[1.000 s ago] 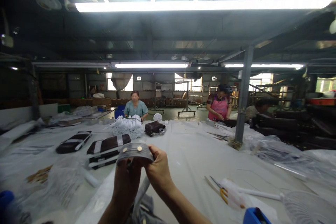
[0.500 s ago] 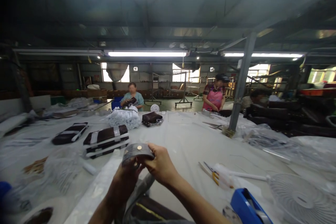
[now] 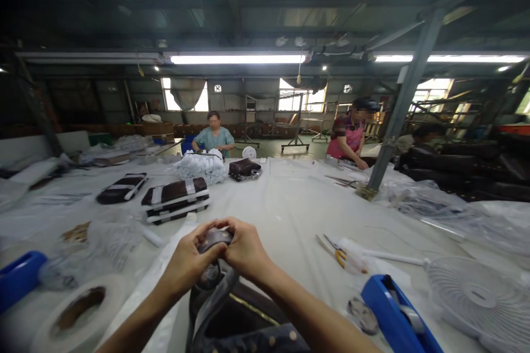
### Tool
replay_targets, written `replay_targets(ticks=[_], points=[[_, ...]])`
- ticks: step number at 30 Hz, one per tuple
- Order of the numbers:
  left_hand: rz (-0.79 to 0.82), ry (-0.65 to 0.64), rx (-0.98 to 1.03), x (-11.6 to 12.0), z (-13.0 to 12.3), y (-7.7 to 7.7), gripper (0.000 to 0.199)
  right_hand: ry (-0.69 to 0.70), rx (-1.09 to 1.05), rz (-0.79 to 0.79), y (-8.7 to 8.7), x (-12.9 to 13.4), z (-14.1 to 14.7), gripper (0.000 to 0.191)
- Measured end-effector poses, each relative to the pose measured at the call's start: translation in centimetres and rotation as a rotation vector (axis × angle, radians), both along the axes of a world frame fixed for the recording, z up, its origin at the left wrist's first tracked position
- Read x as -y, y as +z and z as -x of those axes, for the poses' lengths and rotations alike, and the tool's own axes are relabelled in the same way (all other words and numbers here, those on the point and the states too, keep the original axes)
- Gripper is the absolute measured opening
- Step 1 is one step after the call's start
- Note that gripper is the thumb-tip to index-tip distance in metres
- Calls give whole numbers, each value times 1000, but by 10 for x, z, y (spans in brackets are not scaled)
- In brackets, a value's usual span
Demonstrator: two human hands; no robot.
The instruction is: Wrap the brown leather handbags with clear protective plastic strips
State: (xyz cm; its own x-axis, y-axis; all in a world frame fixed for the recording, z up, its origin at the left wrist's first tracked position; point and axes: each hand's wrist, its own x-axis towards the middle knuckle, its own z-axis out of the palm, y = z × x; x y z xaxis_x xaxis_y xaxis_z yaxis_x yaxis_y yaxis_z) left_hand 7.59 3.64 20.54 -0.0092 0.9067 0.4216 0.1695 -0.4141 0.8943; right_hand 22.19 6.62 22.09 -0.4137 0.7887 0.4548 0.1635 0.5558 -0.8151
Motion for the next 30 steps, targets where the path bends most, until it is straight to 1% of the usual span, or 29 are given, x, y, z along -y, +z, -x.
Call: replay_targets(ticks=[2, 3, 6, 8, 10, 12, 14, 16, 17, 18, 20, 22, 23, 25, 27, 28, 30], points=[[53, -11, 78, -4, -1, -9, 43, -45, -48, 101, -6, -3, 2, 50], [73, -19, 101, -5, -1, -12, 43, -42, -62, 148, -8, -4, 2, 54], [136, -87, 124, -10, 2, -19, 49, 37, -88, 225, -10, -9, 2, 53], [219, -147, 152, -12, 4, -23, 55, 83, -94, 252, -9, -12, 0, 53], [282, -134, 186, -12, 7, -26, 59, 98, -73, 263, -7, -15, -3, 55], [297, -79, 217, -11, 7, -28, 58, 65, -30, 232, -5, -18, -6, 55], [313, -92, 281, -8, 6, -27, 55, 34, 6, 187, -4, -20, -8, 47], [334, -158, 419, -6, 4, -24, 52, 47, 34, 175, -3, -20, -10, 38], [321, -169, 513, -6, 3, -22, 51, 63, 61, 178, -4, -18, -11, 35], [292, -153, 611, -7, 2, -20, 52, 79, 97, 185, -6, -16, -11, 32], [211, -66, 792, -9, -1, -16, 58, 115, 167, 196, -13, -8, -6, 31], [136, 12, 916, -10, -7, -14, 59, 120, 173, 170, -25, 1, 2, 33], [114, 34, 962, -11, -10, -13, 58, 94, 153, 138, -32, 5, 7, 34], [99, 65, 1039, -11, -18, -14, 54, -8, 127, 47, -45, 10, 15, 36], [109, 76, 1062, -11, -22, -16, 53, -104, 163, -23, -53, 10, 17, 39], [115, 64, 1034, -11, -21, -17, 53, -118, 204, -41, -55, 9, 16, 40], [108, 10, 870, -12, -15, -18, 48, -126, 310, -59, -54, 7, 9, 42]])
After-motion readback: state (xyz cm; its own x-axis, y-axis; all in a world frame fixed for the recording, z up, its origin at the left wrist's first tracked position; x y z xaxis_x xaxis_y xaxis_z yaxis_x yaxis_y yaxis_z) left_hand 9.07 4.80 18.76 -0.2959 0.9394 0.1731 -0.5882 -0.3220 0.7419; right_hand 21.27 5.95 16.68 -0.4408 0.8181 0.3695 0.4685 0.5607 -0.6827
